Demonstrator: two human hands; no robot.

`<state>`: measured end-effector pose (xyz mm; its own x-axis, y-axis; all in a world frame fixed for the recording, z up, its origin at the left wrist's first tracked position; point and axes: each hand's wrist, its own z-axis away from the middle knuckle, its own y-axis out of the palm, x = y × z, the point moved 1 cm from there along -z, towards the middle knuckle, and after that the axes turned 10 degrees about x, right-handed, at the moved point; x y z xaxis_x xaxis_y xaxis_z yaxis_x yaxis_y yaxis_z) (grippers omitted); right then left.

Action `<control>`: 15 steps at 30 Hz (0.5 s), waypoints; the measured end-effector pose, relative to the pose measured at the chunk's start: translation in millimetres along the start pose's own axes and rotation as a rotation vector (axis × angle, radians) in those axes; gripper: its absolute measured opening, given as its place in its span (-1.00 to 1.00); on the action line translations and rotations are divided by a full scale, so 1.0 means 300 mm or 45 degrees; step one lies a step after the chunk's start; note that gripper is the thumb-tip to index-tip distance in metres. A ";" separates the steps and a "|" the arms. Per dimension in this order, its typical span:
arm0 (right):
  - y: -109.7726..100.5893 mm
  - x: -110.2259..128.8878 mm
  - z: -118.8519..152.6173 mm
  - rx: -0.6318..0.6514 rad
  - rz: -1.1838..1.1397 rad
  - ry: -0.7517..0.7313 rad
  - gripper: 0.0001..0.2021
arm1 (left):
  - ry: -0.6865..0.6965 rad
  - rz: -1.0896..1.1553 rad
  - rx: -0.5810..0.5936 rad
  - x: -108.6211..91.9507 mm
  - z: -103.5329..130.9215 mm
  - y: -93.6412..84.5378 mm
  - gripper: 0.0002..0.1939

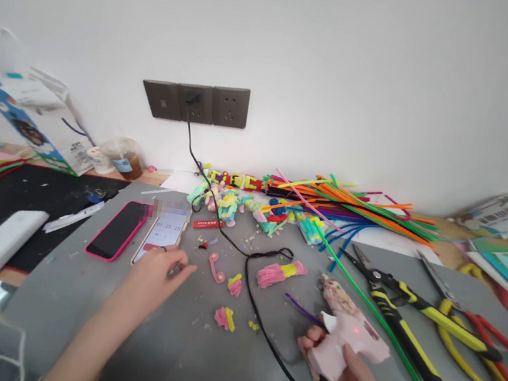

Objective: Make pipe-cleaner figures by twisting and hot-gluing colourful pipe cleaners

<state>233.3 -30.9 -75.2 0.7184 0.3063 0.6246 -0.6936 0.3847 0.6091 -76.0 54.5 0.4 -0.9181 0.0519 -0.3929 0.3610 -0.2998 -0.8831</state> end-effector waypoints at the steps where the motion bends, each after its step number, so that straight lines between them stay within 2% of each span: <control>1: -0.011 0.001 -0.003 0.027 0.016 0.003 -0.65 | -0.038 0.009 -0.027 0.021 0.015 0.000 -0.73; 5: -0.047 0.018 -0.005 0.130 0.125 0.072 -0.62 | -0.164 0.100 -0.257 0.095 0.094 -0.053 -0.80; 10: -0.033 0.063 0.036 0.158 0.332 0.146 -0.58 | -0.108 0.138 -0.697 0.120 0.178 -0.142 -0.66; 12: -0.024 0.073 0.060 0.100 0.374 0.135 -0.57 | -0.092 0.189 -0.707 0.118 0.179 -0.141 -0.62; 15: -0.041 0.076 0.089 -0.028 0.364 0.105 -0.57 | -0.059 0.251 -0.550 0.118 0.156 -0.107 -0.68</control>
<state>256.7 -52.0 -55.3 0.4967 0.4740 0.7271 -0.8677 0.2914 0.4028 -127.6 21.3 26.8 -0.8279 -0.0114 -0.5608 0.5553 0.1246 -0.8223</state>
